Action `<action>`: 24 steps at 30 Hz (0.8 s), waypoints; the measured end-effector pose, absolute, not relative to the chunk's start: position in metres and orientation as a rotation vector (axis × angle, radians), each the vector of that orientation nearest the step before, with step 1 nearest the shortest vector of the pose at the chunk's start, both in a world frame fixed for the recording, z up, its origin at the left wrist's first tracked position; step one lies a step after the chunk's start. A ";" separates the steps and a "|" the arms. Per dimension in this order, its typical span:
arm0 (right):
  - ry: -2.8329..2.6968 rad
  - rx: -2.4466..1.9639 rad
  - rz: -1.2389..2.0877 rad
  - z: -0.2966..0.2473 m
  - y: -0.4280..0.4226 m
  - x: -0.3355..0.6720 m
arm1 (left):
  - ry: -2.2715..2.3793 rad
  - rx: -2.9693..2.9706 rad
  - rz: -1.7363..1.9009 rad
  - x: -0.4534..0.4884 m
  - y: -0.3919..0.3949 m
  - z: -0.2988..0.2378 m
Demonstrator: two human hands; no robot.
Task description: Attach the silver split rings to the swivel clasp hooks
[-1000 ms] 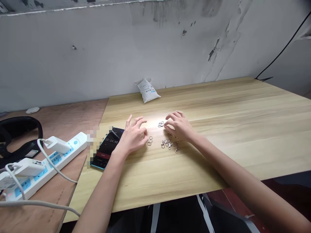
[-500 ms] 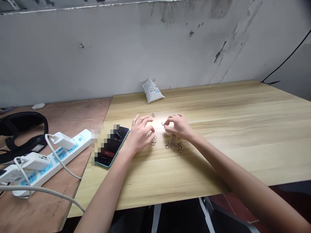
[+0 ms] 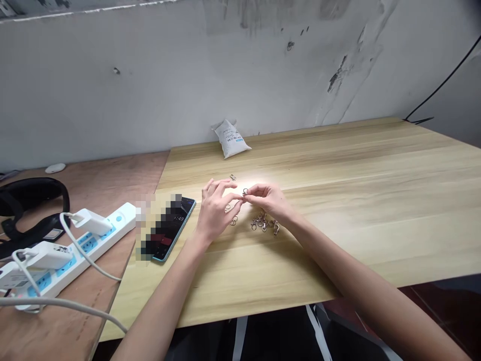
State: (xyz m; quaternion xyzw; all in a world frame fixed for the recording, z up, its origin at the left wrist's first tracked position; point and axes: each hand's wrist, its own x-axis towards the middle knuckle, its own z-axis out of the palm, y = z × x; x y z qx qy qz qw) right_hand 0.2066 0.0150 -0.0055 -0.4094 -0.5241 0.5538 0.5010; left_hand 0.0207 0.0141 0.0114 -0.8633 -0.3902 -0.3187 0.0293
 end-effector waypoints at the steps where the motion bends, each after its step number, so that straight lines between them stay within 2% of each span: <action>1: -1.269 -0.988 1.348 -0.006 0.014 0.206 | -1.199 -2.662 -0.980 0.020 0.014 0.011; 16: -1.238 -0.921 1.314 -0.010 0.013 0.205 | -1.214 -2.714 -1.011 0.019 0.015 0.015; 24: -1.505 -0.971 1.325 -0.009 0.009 0.206 | -1.267 -2.712 -1.043 0.017 0.017 0.014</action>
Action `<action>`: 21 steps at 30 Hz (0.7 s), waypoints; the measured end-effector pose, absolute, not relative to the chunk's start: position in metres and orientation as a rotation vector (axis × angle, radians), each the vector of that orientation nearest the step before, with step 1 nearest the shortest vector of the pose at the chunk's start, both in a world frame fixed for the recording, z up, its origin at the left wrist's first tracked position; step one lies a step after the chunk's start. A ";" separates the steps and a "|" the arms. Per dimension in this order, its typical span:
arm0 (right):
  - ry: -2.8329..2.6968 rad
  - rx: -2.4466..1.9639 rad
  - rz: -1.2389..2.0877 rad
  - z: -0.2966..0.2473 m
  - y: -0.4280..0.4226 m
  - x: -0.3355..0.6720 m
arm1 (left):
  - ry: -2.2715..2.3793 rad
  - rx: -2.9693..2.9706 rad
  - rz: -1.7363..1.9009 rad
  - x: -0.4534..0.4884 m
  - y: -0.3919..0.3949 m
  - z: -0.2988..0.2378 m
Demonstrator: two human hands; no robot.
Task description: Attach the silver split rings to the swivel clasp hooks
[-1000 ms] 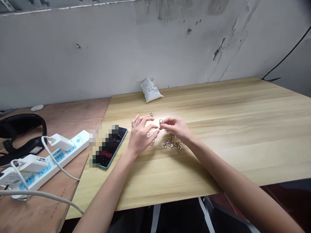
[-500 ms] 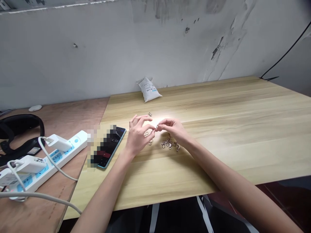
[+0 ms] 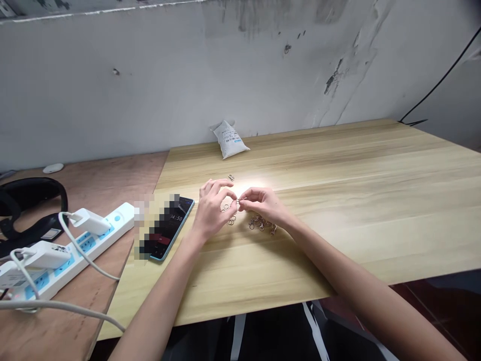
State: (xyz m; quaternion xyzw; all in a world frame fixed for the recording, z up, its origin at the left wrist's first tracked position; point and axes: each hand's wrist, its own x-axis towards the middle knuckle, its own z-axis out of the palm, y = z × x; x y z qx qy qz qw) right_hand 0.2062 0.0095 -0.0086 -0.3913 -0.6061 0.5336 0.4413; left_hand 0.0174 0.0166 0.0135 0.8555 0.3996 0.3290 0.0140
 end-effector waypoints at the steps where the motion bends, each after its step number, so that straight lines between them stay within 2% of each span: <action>1: -1.549 -0.978 1.291 -0.008 0.008 0.206 | 1.246 2.656 1.023 0.017 0.017 0.014; 10: -1.755 -0.999 0.964 -0.004 0.002 0.205 | 1.248 2.451 0.978 0.015 0.018 0.015; 17: -1.740 -0.979 0.951 -0.003 0.002 0.205 | 1.168 2.341 0.999 0.011 0.022 0.016; 21: -1.665 -0.966 1.019 -0.006 0.006 0.206 | 1.224 2.601 1.012 0.010 0.022 0.015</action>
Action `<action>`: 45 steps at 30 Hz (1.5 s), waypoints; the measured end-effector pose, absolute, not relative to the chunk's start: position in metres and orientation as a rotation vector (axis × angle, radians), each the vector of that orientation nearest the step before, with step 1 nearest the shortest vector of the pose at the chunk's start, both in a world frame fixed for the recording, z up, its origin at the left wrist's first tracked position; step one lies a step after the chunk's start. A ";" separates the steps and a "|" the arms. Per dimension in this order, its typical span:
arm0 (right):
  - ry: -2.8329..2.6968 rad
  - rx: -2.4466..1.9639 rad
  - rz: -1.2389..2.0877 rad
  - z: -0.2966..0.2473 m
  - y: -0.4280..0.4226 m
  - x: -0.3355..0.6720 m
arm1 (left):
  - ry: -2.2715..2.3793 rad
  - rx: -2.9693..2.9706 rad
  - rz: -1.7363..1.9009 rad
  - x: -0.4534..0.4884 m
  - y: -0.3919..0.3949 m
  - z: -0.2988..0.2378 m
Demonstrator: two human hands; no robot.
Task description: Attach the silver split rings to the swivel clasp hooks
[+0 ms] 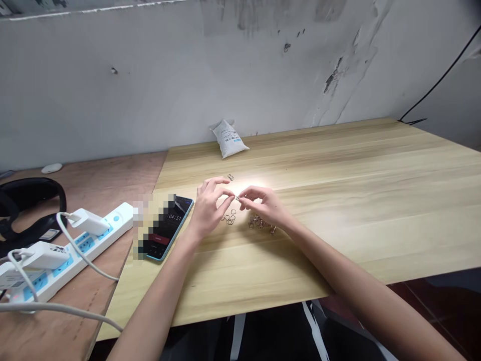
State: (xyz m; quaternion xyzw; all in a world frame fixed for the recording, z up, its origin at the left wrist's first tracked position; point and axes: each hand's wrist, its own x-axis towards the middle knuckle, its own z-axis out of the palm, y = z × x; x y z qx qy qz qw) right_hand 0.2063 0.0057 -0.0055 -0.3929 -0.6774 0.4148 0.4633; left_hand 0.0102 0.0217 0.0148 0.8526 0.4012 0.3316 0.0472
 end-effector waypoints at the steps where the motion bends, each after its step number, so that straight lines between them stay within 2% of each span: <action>1: -1.637 -0.976 1.046 -0.006 0.007 0.206 | 1.234 2.702 1.002 0.011 0.021 0.014; 7: -1.437 -0.961 1.284 -0.007 0.010 0.201 | 1.174 3.025 0.976 0.019 0.020 0.007; 12: -1.430 -0.953 1.330 -0.006 0.009 0.202 | 1.251 2.794 1.125 0.019 0.021 0.003; 24: -1.447 -0.855 1.403 -0.005 0.008 0.205 | 1.151 2.225 1.021 0.014 0.027 0.001; 30: -1.474 -0.846 1.375 -0.007 0.010 0.208 | 1.212 2.265 1.087 0.010 0.028 0.005; 34: -1.625 -0.978 1.154 -0.010 0.011 0.211 | 1.261 2.569 1.148 0.007 0.029 0.007; 40: -1.907 -1.049 0.448 -0.011 0.013 0.212 | 1.203 2.942 1.203 0.007 0.029 0.006; 45: -1.976 -0.997 0.212 -0.013 0.013 0.211 | 1.192 3.005 1.237 0.009 0.028 0.007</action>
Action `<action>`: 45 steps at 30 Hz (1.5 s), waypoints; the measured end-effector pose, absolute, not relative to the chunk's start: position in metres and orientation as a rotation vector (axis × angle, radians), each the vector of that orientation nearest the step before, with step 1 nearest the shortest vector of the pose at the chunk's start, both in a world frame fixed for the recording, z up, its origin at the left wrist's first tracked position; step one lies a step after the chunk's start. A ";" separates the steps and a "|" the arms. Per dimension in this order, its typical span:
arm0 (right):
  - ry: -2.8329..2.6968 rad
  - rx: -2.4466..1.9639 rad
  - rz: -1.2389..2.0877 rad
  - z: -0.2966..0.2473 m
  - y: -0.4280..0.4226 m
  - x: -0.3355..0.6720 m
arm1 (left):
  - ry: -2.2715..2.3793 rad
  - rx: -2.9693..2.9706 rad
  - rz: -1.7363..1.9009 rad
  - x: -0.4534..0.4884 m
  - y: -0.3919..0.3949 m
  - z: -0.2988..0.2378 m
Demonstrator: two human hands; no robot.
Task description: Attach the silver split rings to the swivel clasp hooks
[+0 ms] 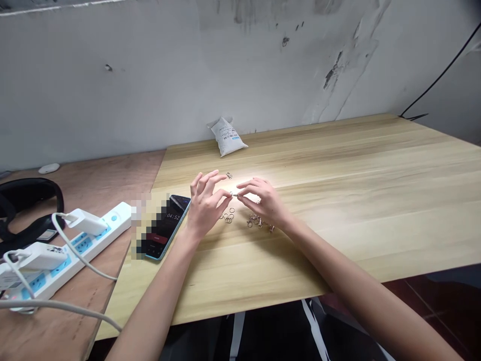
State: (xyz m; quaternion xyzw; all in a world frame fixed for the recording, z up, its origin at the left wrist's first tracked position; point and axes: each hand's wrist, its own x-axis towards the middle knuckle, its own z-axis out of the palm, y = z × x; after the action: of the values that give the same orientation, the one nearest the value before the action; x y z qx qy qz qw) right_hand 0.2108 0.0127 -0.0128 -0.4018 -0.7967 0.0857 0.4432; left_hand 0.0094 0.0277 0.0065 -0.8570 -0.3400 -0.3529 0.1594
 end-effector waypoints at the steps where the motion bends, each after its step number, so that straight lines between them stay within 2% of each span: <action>1: -1.987 -1.012 0.172 -0.013 0.013 0.211 | -0.974 -2.446 -1.012 0.009 0.028 0.007; 7: -2.012 -1.162 -0.005 -0.016 0.015 0.218 | -0.955 -2.437 -1.017 0.008 0.029 0.006; 15: -2.001 -1.189 0.045 -0.013 0.016 0.220 | -0.968 -2.441 -1.084 0.007 0.028 0.007; 18: -1.942 -1.208 0.221 -0.012 0.016 0.221 | -0.971 -2.445 -1.115 0.007 0.028 0.007; 23: -1.801 -1.155 0.785 -0.005 0.013 0.222 | -0.920 -2.395 -1.143 0.009 0.025 0.008; 25: -1.774 -1.133 0.877 -0.001 0.011 0.222 | -0.911 -2.366 -1.152 0.011 0.023 0.009; 29: -1.794 -1.100 0.843 0.004 0.008 0.220 | -0.871 -2.320 -1.170 0.012 0.020 0.011; 33: -1.791 -1.044 0.955 0.005 0.008 0.222 | -0.857 -2.302 -1.196 0.012 0.018 0.010; 40: -1.918 -1.030 0.700 0.003 0.011 0.222 | -0.867 -2.297 -1.231 0.016 0.015 0.006; 45: -1.864 -1.036 0.777 0.003 0.011 0.222 | -0.901 -2.354 -1.270 0.017 0.014 0.005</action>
State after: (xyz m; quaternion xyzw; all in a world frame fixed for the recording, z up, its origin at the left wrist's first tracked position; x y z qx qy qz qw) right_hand 0.2220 0.0107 0.0033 -0.4137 -0.7446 0.3103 0.4221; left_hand 0.0175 0.0142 0.0051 -0.8234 -0.3153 -0.4442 0.1590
